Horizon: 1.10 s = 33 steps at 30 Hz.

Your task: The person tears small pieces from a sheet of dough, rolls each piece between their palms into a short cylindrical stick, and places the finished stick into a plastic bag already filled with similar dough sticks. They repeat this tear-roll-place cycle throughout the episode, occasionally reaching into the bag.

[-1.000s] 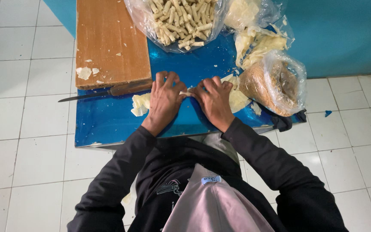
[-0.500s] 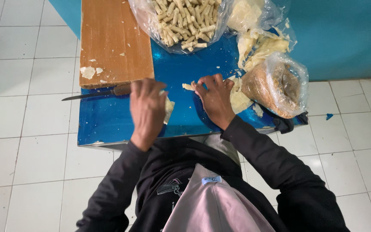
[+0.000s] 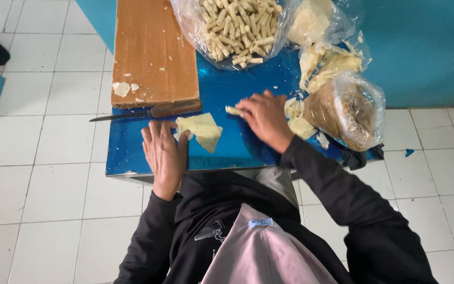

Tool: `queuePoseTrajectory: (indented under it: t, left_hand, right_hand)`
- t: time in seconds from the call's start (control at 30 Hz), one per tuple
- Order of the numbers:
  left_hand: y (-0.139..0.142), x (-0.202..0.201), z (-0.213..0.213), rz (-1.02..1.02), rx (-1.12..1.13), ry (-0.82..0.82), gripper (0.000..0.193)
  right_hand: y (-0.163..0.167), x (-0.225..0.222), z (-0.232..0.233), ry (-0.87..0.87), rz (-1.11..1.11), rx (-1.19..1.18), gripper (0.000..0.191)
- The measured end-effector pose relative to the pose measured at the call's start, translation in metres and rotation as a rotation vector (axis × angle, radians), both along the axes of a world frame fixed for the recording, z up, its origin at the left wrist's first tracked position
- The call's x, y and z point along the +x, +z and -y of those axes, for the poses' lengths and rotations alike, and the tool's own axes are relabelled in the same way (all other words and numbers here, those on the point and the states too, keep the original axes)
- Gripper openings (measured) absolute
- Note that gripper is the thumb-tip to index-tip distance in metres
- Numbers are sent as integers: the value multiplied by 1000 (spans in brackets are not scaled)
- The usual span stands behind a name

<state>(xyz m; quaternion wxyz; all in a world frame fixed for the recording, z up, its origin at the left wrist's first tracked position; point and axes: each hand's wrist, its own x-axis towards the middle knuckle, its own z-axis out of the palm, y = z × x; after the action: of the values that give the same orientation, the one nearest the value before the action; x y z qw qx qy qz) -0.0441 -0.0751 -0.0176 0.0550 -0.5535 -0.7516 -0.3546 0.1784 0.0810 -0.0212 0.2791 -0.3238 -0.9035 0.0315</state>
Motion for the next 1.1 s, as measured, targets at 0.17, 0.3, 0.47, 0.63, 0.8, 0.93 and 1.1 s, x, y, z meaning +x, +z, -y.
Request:
queuePoseTrajectory:
  t: [0.17, 0.3, 0.47, 0.63, 0.8, 0.93, 1.1]
  left_hand:
    - [-7, 6, -13, 34, 42, -5, 24]
    - [-13, 4, -22, 214, 154, -110, 18]
    - [-19, 3, -28, 685, 129, -135, 16]
    - [-21, 7, -30, 713, 103, -111, 10]
    - [-20, 11, -33, 914, 164, -225, 7]
    - [-17, 18, -38, 980, 222, -342, 24]
    - [-18, 20, -39, 1032, 236, -367, 33]
  right_hand:
    - [63, -41, -108, -20, -360, -171, 20]
    - [82, -55, -105, 186, -564, 15, 6]
    - [24, -67, 24, 287, -338, -372, 20]
    - [9, -65, 48, 218, -414, -428, 23]
    - [3, -58, 35, 94, -382, -670, 16]
    - [-9, -52, 24, 193, -443, -805, 14]
    - [-20, -48, 16, 231, -571, -1016, 11]
